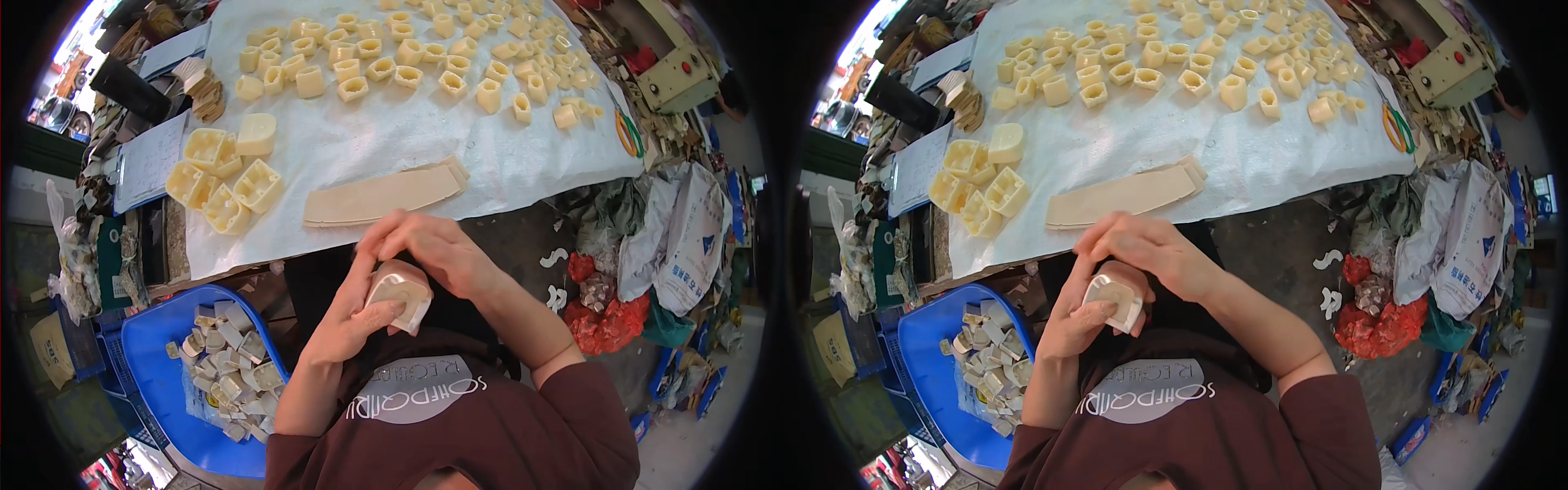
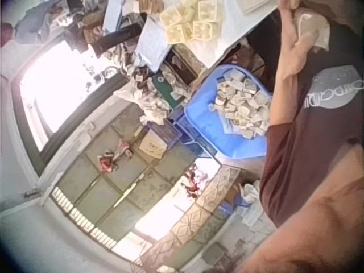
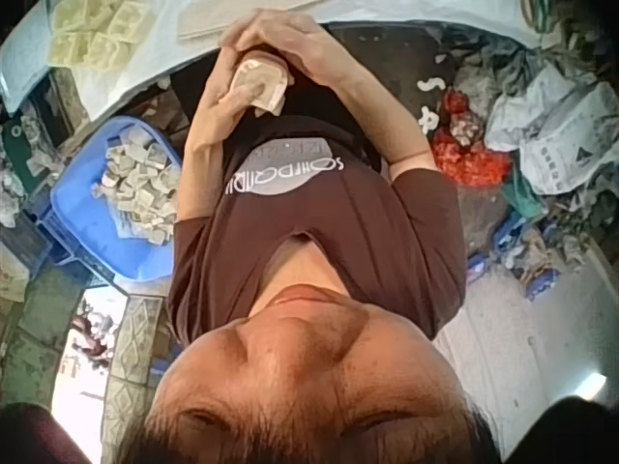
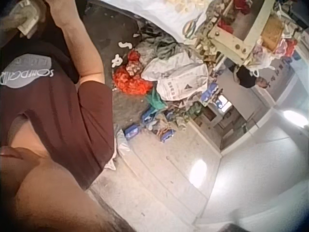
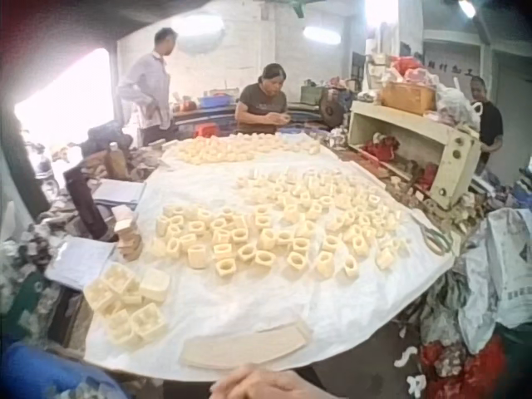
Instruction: The person repeatedly picks a small plastic mold and a flat plastic sheet, inserts the sheet into the mold, presses the edges to form a shape, and places the assembled unit on the table. This cycle continues throughout the clip.
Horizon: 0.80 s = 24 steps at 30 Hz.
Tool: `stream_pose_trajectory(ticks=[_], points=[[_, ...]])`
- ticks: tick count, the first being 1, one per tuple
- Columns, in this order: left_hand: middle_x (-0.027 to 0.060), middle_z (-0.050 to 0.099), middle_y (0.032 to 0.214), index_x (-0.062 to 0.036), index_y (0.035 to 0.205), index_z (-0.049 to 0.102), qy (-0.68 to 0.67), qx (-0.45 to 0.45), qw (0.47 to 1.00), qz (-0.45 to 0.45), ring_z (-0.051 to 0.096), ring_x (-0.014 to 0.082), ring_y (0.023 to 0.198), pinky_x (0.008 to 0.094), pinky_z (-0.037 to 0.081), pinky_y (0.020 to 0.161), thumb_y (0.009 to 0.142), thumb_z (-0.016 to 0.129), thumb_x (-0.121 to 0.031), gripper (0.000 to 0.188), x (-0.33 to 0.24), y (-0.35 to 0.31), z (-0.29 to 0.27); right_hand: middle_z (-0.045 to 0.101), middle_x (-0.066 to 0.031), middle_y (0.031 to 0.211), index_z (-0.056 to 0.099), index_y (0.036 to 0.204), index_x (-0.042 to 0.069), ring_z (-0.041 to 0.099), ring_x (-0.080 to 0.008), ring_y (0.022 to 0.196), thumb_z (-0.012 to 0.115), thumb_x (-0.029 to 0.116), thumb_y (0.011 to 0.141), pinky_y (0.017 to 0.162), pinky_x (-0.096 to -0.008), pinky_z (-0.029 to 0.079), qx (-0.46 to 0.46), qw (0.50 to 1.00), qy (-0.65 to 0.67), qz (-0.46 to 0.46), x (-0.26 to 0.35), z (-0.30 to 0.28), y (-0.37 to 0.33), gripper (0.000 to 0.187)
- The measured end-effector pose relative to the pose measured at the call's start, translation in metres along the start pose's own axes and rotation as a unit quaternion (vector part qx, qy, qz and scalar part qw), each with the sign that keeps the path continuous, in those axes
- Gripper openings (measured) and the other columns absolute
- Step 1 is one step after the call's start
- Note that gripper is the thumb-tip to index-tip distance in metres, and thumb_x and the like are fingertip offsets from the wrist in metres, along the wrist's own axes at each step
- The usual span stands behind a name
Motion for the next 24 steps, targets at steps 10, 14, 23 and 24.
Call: stream_pose_trajectory(ticks=[10,14,23,24], points=[[0.0105,0.053,0.100,-0.0004,0.120,0.040,0.036,-0.040,0.999,-0.008,0.059,0.0169,0.079,0.0261,0.049,0.061,0.082,0.059,-0.030,0.052,0.002,0.005,0.001,0.050,-0.0116,0.121,0.058,0.103,0.003,0.043,-0.0205,0.113,0.050,0.020,0.092,0.093,-0.0348,0.037,0.000,0.950,-0.300,-0.084,-0.007,0.000,-0.006,0.021],[0.0111,0.054,0.102,-0.0040,0.116,0.042,-0.107,-0.092,0.989,0.039,0.061,0.0201,0.080,0.0322,0.052,0.066,0.089,0.051,-0.029,0.038,0.002,0.008,0.017,0.047,-0.0124,0.120,0.051,0.120,0.000,0.043,-0.0213,0.114,0.034,0.041,0.097,0.095,-0.0343,0.035,-0.069,0.989,-0.118,-0.059,-0.020,0.005,-0.017,0.050],[0.0052,0.051,0.102,-0.0078,0.114,0.042,-0.036,-0.147,0.979,0.135,0.051,0.0120,0.095,0.0285,0.047,0.077,0.088,0.053,-0.023,0.032,0.010,0.007,0.017,0.045,-0.0143,0.122,0.049,0.121,0.005,0.044,-0.0302,0.110,0.042,0.021,0.094,0.095,-0.0380,0.035,-0.129,0.939,-0.276,-0.158,-0.022,0.031,-0.017,0.032],[0.0058,0.051,0.102,-0.0065,0.114,0.043,-0.051,-0.164,0.977,0.126,0.051,0.0125,0.095,0.0282,0.046,0.079,0.088,0.054,-0.023,0.033,0.007,0.005,0.017,0.047,-0.0141,0.119,0.049,0.120,0.005,0.045,-0.0297,0.108,0.046,0.020,0.092,0.093,-0.0371,0.037,-0.128,0.939,-0.279,-0.158,-0.024,0.030,-0.015,0.031]])
Point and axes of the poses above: each hand's wrist, its own y-axis towards the middle knuckle, its own z-axis out of the palm, x = y × z, the point moved 1 cm from there along y, towards the middle knuckle
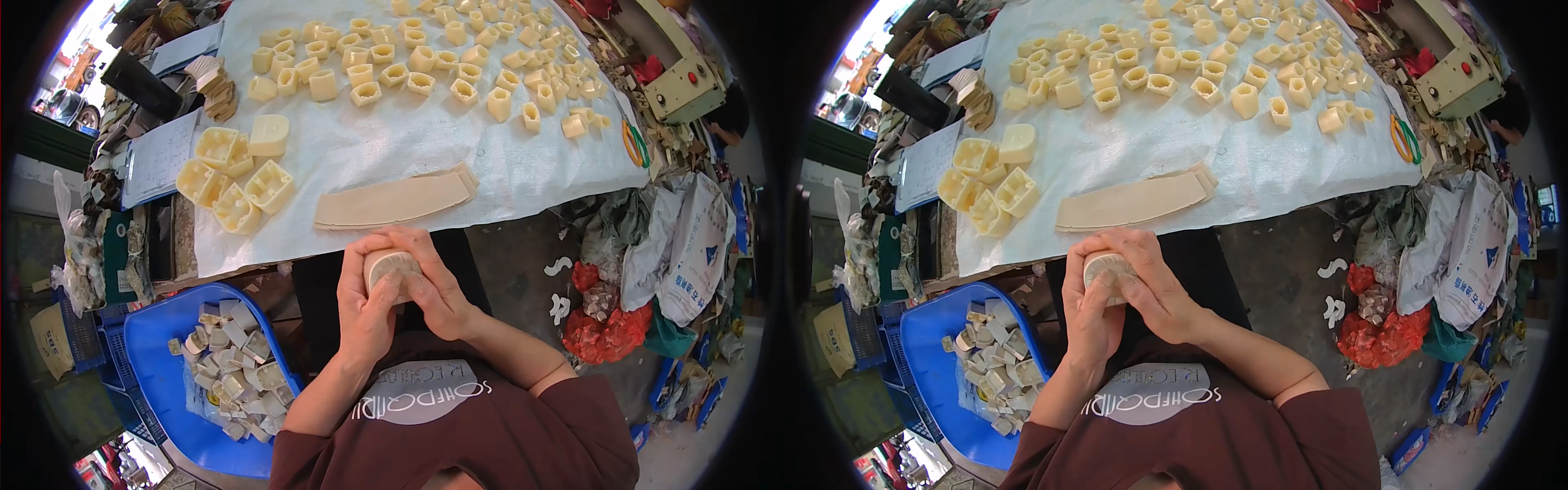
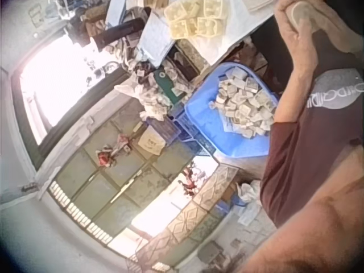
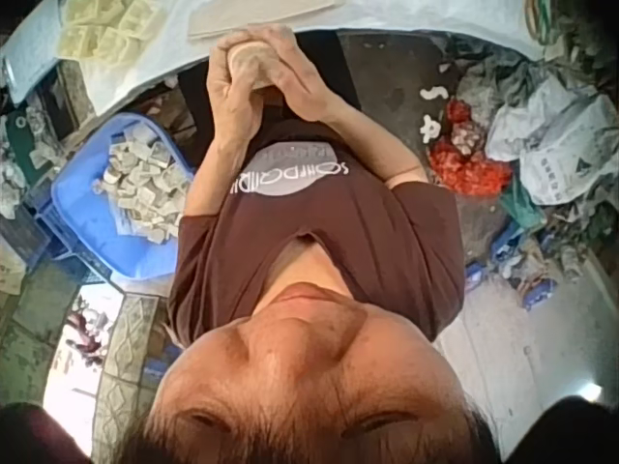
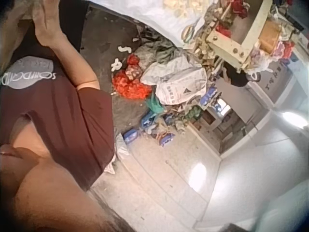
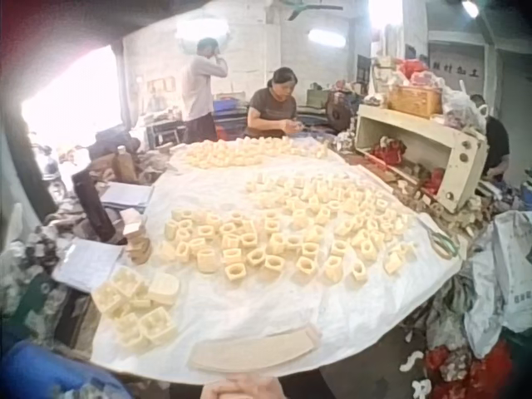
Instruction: The person repeatedly picks a small plastic mold and a flat plastic sheet, inserts the sheet into the mold, presses the edges to form a shape, and places the assembled unit on the table. This cycle continues throughout the clip.
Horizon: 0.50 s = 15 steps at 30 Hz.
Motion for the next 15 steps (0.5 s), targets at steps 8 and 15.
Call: stream_pose_trajectory(ticks=[8,15], points=[[0.0109,0.051,0.112,-0.0077,0.124,0.039,0.307,-0.223,0.913,0.149,0.053,0.0179,0.100,0.0292,0.048,0.078,0.094,0.044,-0.024,0.035,-0.030,-0.033,-0.123,0.056,-0.0087,0.095,0.053,0.084,0.003,0.051,-0.0287,0.086,0.066,0.002,0.074,0.073,-0.0371,0.044,0.041,0.975,-0.206,-0.070,-0.016,-0.031,0.044,0.017],[0.0169,0.043,0.121,-0.0060,0.114,0.056,0.654,-0.506,0.560,0.052,0.043,0.0281,0.112,0.0381,0.034,0.096,0.086,0.053,-0.016,0.029,-0.058,-0.162,-0.248,0.054,-0.0088,0.096,0.056,0.081,0.001,0.050,-0.0274,0.094,0.069,0.004,0.070,0.081,-0.0368,0.044,0.176,0.924,-0.329,-0.085,-0.026,-0.023,0.069,0.017]])
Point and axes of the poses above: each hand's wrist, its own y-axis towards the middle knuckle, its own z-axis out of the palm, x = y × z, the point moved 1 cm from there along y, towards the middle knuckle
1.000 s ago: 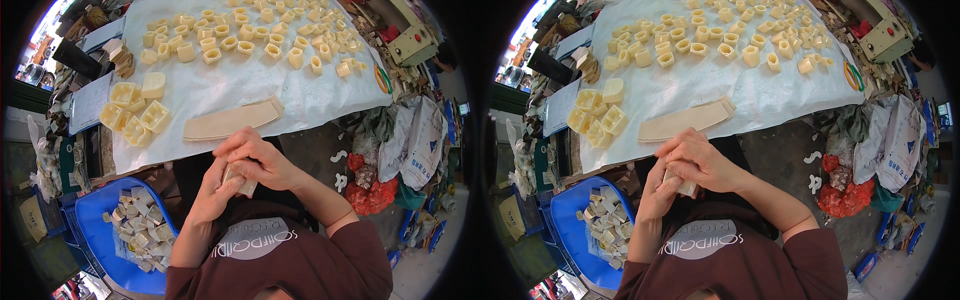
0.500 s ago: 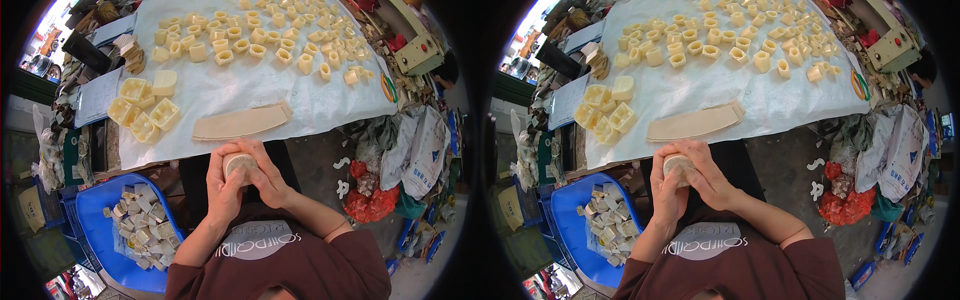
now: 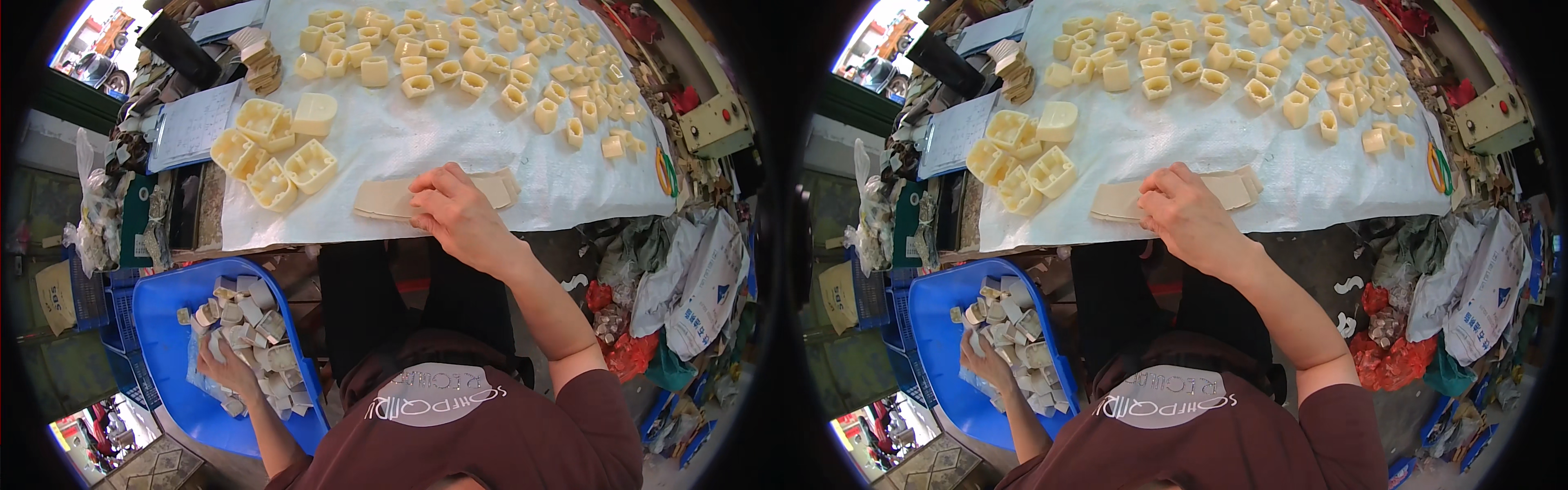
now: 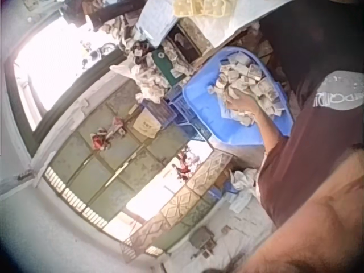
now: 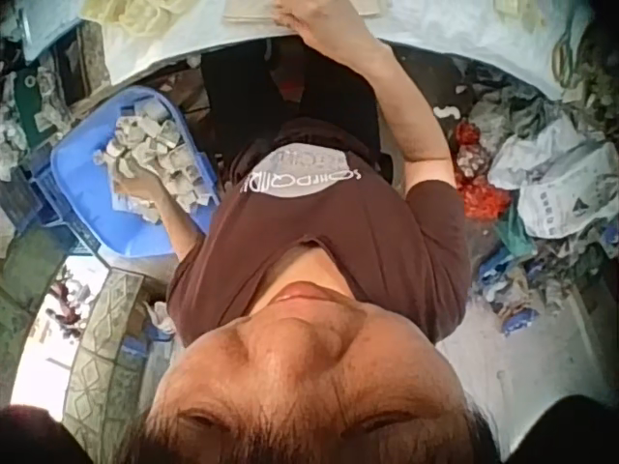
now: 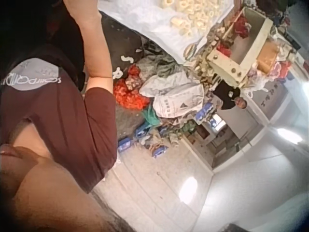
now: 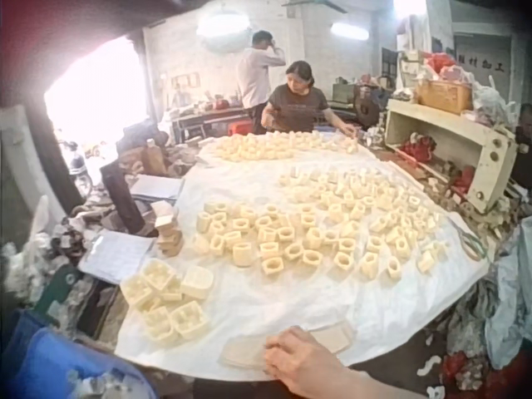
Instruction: The person repeatedly picks a small plastic mold and a flat plastic sheet, inserts the sheet into the mold, presses the edges to form a shape, and places the assembled unit on the table. This cycle continues throughout the clip.
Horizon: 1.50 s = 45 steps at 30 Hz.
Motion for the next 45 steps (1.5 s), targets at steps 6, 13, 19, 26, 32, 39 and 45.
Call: stream_pose_trajectory(ticks=[6,13,19,26,32,39,45], points=[[0.0210,0.039,0.127,-0.0085,0.113,0.059,0.162,-0.060,0.985,-0.020,0.036,0.0341,0.120,0.0440,0.027,0.100,0.079,0.058,-0.011,0.034,-0.009,-0.013,-0.001,0.051,-0.0091,0.095,0.055,0.080,0.000,0.049,-0.0274,0.092,0.066,-0.001,0.069,0.080,-0.0356,0.044,0.054,0.996,-0.067,0.008,0.000,0.004,0.011,0.015],[0.0146,0.055,0.109,-0.0020,0.101,0.062,-0.175,-0.010,0.946,0.273,0.049,0.0284,0.106,0.0369,0.036,0.093,0.076,0.058,0.004,0.026,-0.162,0.001,0.030,0.051,-0.0105,0.091,0.053,0.078,-0.001,0.049,-0.0281,0.087,0.056,-0.007,0.068,0.078,-0.0345,0.044,0.076,0.990,-0.115,0.010,0.000,0.003,0.015,0.012],[0.0107,0.057,0.094,-0.0047,0.087,0.064,-0.278,0.105,0.873,0.386,0.053,0.0267,0.093,0.0349,0.039,0.083,0.069,0.062,0.008,0.021,-0.238,-0.019,0.055,0.052,-0.0110,0.083,0.055,0.078,0.000,0.053,-0.0269,0.081,0.058,0.002,0.068,0.073,-0.0335,0.048,0.105,0.978,-0.180,-0.023,0.000,0.001,0.026,0.010],[0.0067,0.056,0.096,-0.0102,0.088,0.065,-0.265,0.145,0.871,0.388,0.051,0.0254,0.096,0.0350,0.035,0.082,0.065,0.065,0.004,0.027,-0.249,-0.030,0.070,0.050,-0.0112,0.082,0.056,0.077,0.000,0.053,-0.0241,0.080,0.058,0.006,0.068,0.068,-0.0308,0.050,0.172,0.944,-0.270,-0.081,0.015,0.010,0.033,0.011],[0.0108,0.047,0.113,-0.0169,0.096,0.066,-0.230,0.125,0.857,0.444,0.043,0.0297,0.106,0.0386,0.031,0.086,0.062,0.067,0.000,0.038,-0.251,-0.035,0.079,0.051,-0.0120,0.088,0.057,0.076,0.000,0.053,-0.0266,0.087,0.060,0.004,0.069,0.070,-0.0336,0.050,0.143,0.974,-0.167,-0.051,-0.002,0.000,0.032,0.010],[0.0137,0.036,0.126,-0.0193,0.100,0.067,-0.142,0.117,0.854,0.487,0.032,0.0341,0.117,0.0402,0.027,0.096,0.061,0.066,0.001,0.044,-0.256,-0.038,0.089,0.051,-0.0123,0.092,0.055,0.081,0.000,0.051,-0.0281,0.091,0.058,0.001,0.073,0.080,-0.0368,0.045,0.101,0.990,-0.091,-0.028,-0.013,0.004,0.024,0.009],[0.0141,0.036,0.127,-0.0166,0.102,0.063,-0.140,0.102,0.855,0.489,0.031,0.0340,0.118,0.0418,0.026,0.094,0.062,0.064,0.001,0.044,-0.257,-0.042,0.092,0.050,-0.0122,0.092,0.053,0.090,-0.001,0.048,-0.0306,0.091,0.056,0.006,0.080,0.081,-0.0391,0.042,0.036,0.995,0.081,0.044,-0.023,0.004,0.013,0.012]])
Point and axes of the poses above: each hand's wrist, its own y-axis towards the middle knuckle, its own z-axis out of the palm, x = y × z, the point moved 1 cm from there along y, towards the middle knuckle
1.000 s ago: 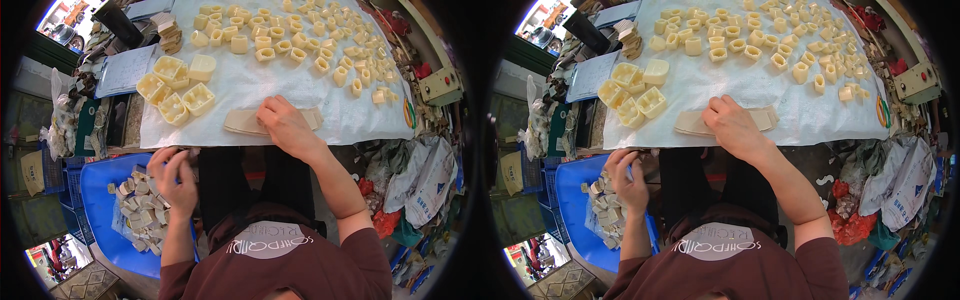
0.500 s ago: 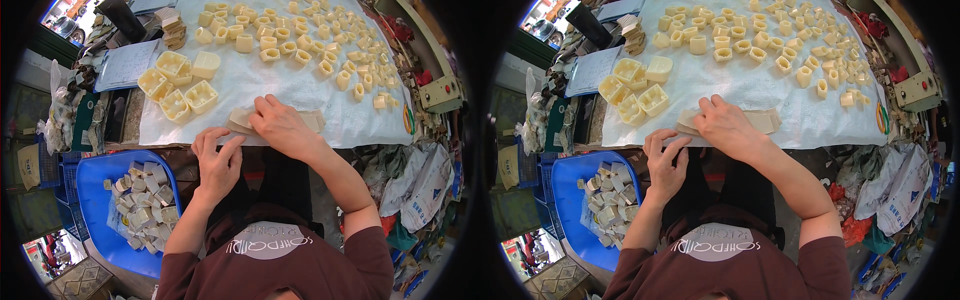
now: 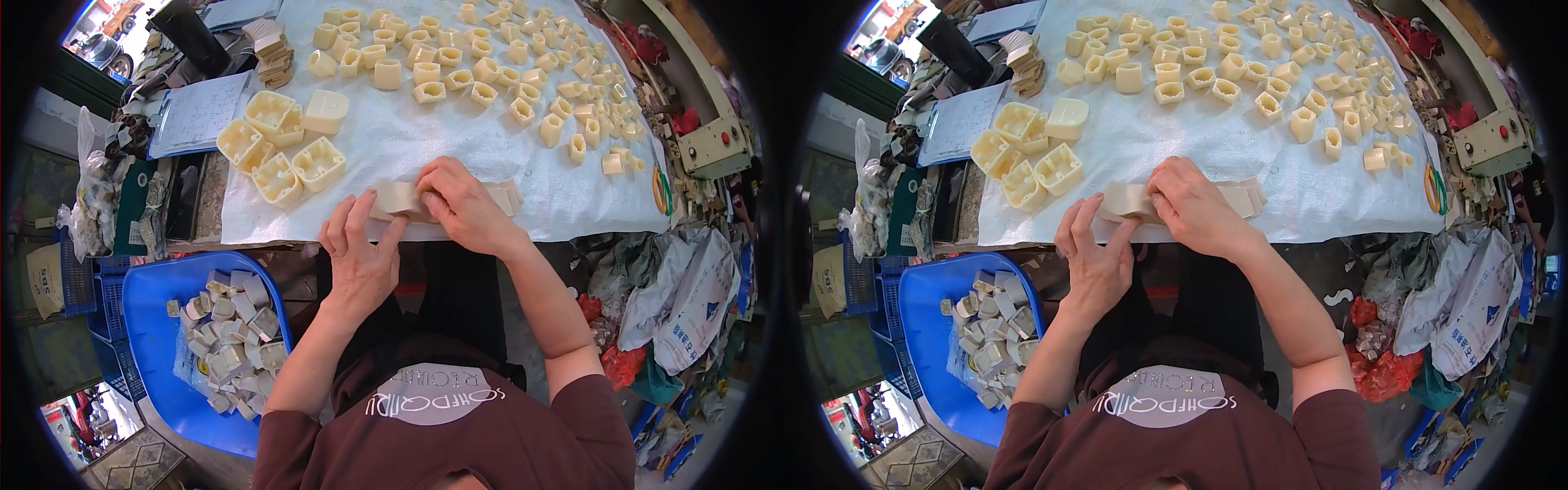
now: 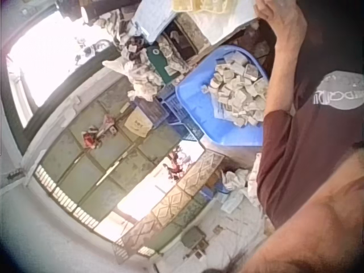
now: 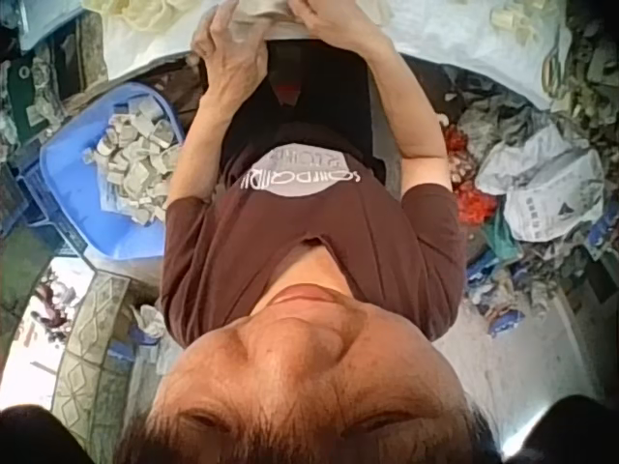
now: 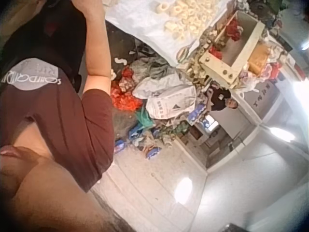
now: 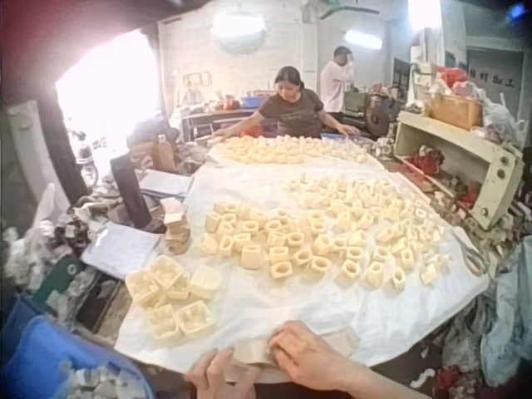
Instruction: The person repeatedly picks a small plastic mold and a flat plastic sheet, inserts the sheet into the mold, presses the edges to form a shape, and places the assembled unit on the table. This cycle continues throughout the clip.
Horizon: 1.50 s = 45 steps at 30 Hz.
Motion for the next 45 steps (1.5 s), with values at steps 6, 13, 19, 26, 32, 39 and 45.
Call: stream_pose_trajectory(ticks=[6,13,19,26,32,39,45], points=[[0.0168,0.035,0.127,-0.0124,0.103,0.061,-0.028,0.004,0.999,-0.041,0.031,0.0365,0.119,0.0444,0.026,0.095,0.065,0.060,0.003,0.042,0.000,0.008,0.001,0.051,-0.0125,0.097,0.056,0.093,0.001,0.046,-0.0308,0.096,0.060,0.005,0.078,0.082,-0.0393,0.042,-0.003,0.998,-0.065,-0.016,0.012,0.007,0.002,0.015],[0.0151,0.037,0.126,-0.0121,0.102,0.060,0.021,0.008,0.999,-0.041,0.032,0.0351,0.118,0.0423,0.025,0.093,0.061,0.061,0.000,0.043,-0.002,0.004,-0.001,0.056,-0.0082,0.091,0.057,0.095,0.002,0.055,-0.0207,0.085,0.059,0.004,0.082,0.075,-0.0322,0.045,-0.189,0.975,0.103,0.050,-0.003,0.008,-0.003,0.014],[0.0101,0.050,0.112,-0.0042,0.101,0.056,0.049,0.052,0.996,0.044,0.044,0.0265,0.108,0.0407,0.028,0.090,0.064,0.058,-0.001,0.037,0.001,0.011,0.000,0.060,-0.0073,0.094,0.052,0.090,0.007,0.057,-0.0127,0.081,0.065,0.005,0.082,0.070,-0.0256,0.048,-0.523,0.736,0.397,0.161,-0.055,-0.075,-0.065,0.016],[0.0133,0.052,0.107,-0.0011,0.103,0.056,-0.026,0.066,0.996,0.054,0.050,0.0289,0.095,0.0369,0.042,0.083,0.066,0.057,0.001,0.037,0.010,0.023,-0.008,0.060,-0.0109,0.099,0.051,0.100,0.008,0.056,-0.0187,0.080,0.064,0.002,0.082,0.069,-0.0314,0.047,-0.616,0.719,0.314,0.071,-0.034,-0.143,-0.124,0.024],[0.0155,0.050,0.112,-0.0158,0.114,0.058,0.142,0.042,0.988,-0.054,0.044,0.0321,0.107,0.0408,0.034,0.091,0.071,0.066,-0.007,0.044,0.032,0.059,-0.037,0.059,-0.0084,0.096,0.051,0.103,0.011,0.048,-0.0144,0.068,0.058,0.012,0.089,0.057,-0.0274,0.037,-0.470,0.789,0.395,0.015,0.004,-0.140,-0.129,0.015],[0.0177,0.046,0.113,-0.0189,0.107,0.059,0.128,0.153,0.978,-0.054,0.040,0.0347,0.106,0.0439,0.033,0.091,0.069,0.068,-0.010,0.041,0.055,0.070,-0.037,0.059,-0.0112,0.082,0.048,0.100,0.010,0.050,-0.0155,0.065,0.056,0.011,0.090,0.056,-0.0266,0.039,-0.402,0.843,0.356,0.011,0.033,-0.117,-0.107,0.012],[0.0180,0.049,0.111,-0.0162,0.107,0.056,0.057,0.087,0.995,-0.010,0.042,0.0358,0.105,0.0456,0.034,0.090,0.065,0.066,-0.001,0.046,0.058,0.058,-0.034,0.061,-0.0129,0.083,0.045,0.102,0.004,0.058,-0.0182,0.063,0.062,0.009,0.085,0.062,-0.0291,0.047,-0.357,0.881,0.310,0.019,0.045,-0.098,-0.105,0.025]])
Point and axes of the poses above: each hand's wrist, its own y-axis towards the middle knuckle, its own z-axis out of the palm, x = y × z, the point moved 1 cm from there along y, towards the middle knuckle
